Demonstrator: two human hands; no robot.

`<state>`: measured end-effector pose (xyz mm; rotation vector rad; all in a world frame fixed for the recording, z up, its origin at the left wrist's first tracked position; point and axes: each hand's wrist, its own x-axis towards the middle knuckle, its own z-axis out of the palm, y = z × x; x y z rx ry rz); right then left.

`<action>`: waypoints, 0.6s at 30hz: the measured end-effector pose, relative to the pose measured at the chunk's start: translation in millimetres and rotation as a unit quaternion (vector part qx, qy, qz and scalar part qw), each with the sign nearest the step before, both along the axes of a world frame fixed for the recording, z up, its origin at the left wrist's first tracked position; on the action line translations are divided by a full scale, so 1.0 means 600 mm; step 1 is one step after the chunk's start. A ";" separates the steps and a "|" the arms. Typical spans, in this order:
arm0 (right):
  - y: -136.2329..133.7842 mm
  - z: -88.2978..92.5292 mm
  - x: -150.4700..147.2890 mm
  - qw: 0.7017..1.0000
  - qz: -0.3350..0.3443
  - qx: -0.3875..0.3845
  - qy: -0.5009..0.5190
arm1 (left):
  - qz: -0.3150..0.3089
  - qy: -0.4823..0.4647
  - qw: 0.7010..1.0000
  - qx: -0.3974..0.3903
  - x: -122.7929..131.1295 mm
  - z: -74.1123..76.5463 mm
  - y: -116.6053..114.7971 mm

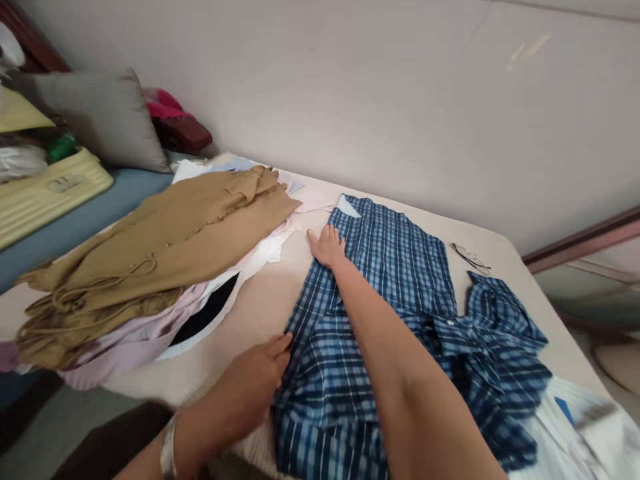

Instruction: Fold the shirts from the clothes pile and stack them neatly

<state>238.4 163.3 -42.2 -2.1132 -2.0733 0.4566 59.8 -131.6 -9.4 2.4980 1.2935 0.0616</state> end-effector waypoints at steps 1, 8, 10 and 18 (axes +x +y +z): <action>-0.027 0.005 -0.008 1.000 -0.006 -0.014 0.012 | 0.008 -0.009 0.999 -0.045 -0.012 0.018 0.008; -0.258 -0.021 -0.081 0.995 0.066 0.065 -0.024 | 0.069 -0.008 0.991 -0.116 -0.051 0.069 0.040; -0.279 -0.025 -0.093 0.993 0.069 0.092 -0.027 | 0.042 -0.007 0.990 -0.136 -0.046 0.072 0.040; -0.353 0.092 -0.021 0.982 0.123 0.084 0.113 | 0.005 0.009 0.980 -0.198 -0.035 0.068 0.053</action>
